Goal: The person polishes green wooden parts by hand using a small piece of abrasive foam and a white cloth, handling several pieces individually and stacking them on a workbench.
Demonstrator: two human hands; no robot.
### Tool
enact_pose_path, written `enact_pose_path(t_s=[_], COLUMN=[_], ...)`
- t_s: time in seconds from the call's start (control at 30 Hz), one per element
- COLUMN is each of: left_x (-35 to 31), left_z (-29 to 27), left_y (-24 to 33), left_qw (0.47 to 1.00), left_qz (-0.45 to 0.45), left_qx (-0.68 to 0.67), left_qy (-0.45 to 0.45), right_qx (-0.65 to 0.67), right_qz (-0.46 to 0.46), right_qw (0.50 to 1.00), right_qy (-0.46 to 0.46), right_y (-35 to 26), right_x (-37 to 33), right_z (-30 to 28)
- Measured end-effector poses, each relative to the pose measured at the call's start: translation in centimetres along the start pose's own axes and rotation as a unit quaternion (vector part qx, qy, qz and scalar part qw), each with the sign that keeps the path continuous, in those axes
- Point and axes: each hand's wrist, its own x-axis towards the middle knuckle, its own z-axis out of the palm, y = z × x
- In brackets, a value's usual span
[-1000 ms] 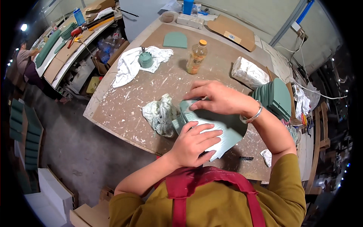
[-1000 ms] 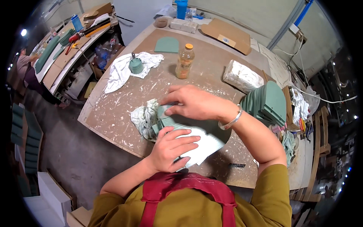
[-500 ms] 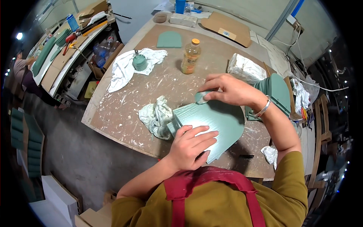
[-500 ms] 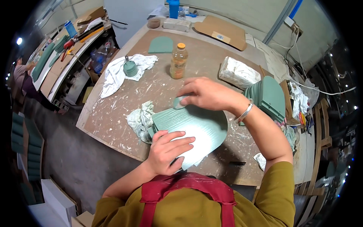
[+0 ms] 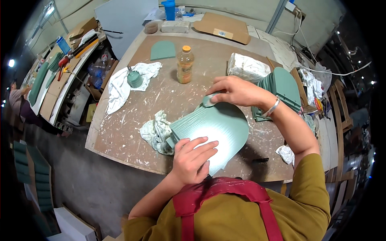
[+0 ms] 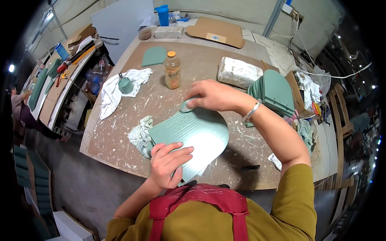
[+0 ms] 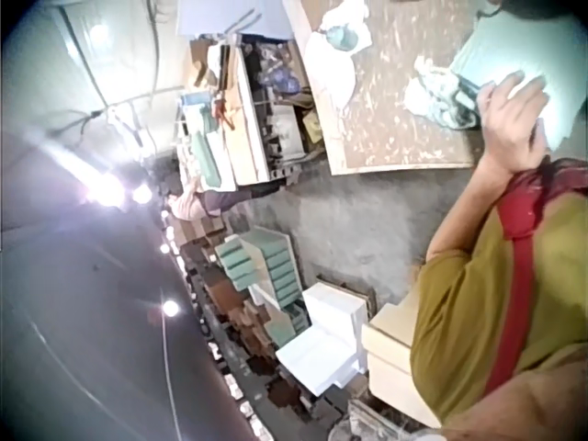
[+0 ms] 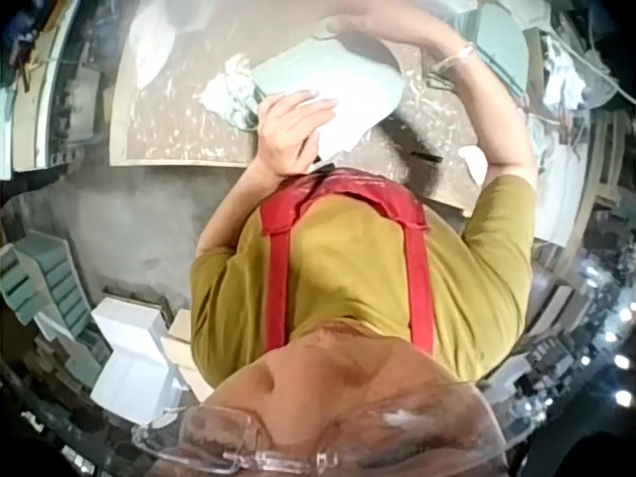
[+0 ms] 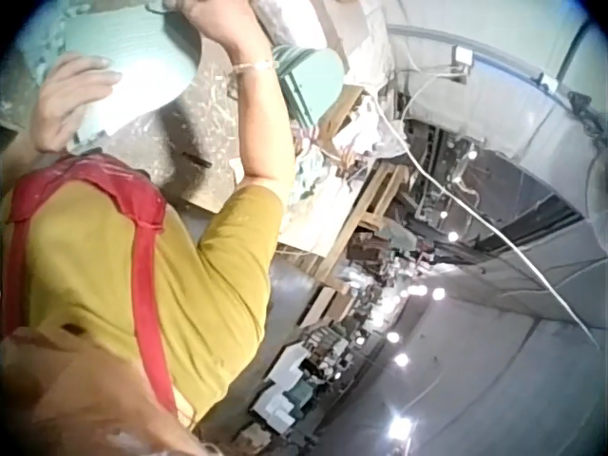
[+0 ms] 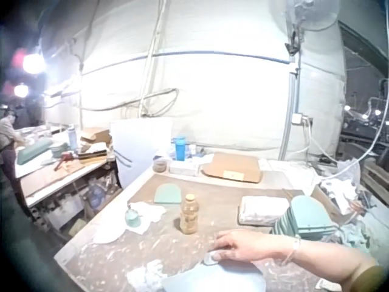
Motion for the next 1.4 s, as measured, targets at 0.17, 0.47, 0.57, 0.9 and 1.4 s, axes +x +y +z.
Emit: enact_pose_path(t_s=[0.17,0.47,0.57,0.9,1.4], left_x=[0.9,6.8,6.7,7.2,6.4], left_z=[-1.0,-0.9,-0.8,-0.8,-0.5], left_y=[0.6,-0.4,-0.4,0.1,-0.1], left_qw=[0.999,0.973,0.973,0.967,0.969], left_qz=[-0.022,0.069,0.046,0.025,0.028], left_qx=[-0.003,0.053,0.059,0.056,0.063], left_qy=[-0.044,-0.214,-0.218,-0.249,-0.237], right_qx=[0.019,0.028,0.051,0.088,0.135], right_qz=[0.106,0.03,0.08,0.107,0.175], right_qw=[0.993,0.996,0.99,0.969,0.878], right_qy=[0.047,0.084,0.108,0.203,0.424], right_y=[0.8,0.1,1.8,2.3,-3.1], right_x=[-2.4,-1.2,-3.6,-5.2,-17.5], right_z=[-1.9,1.0,0.9,2.1,11.1])
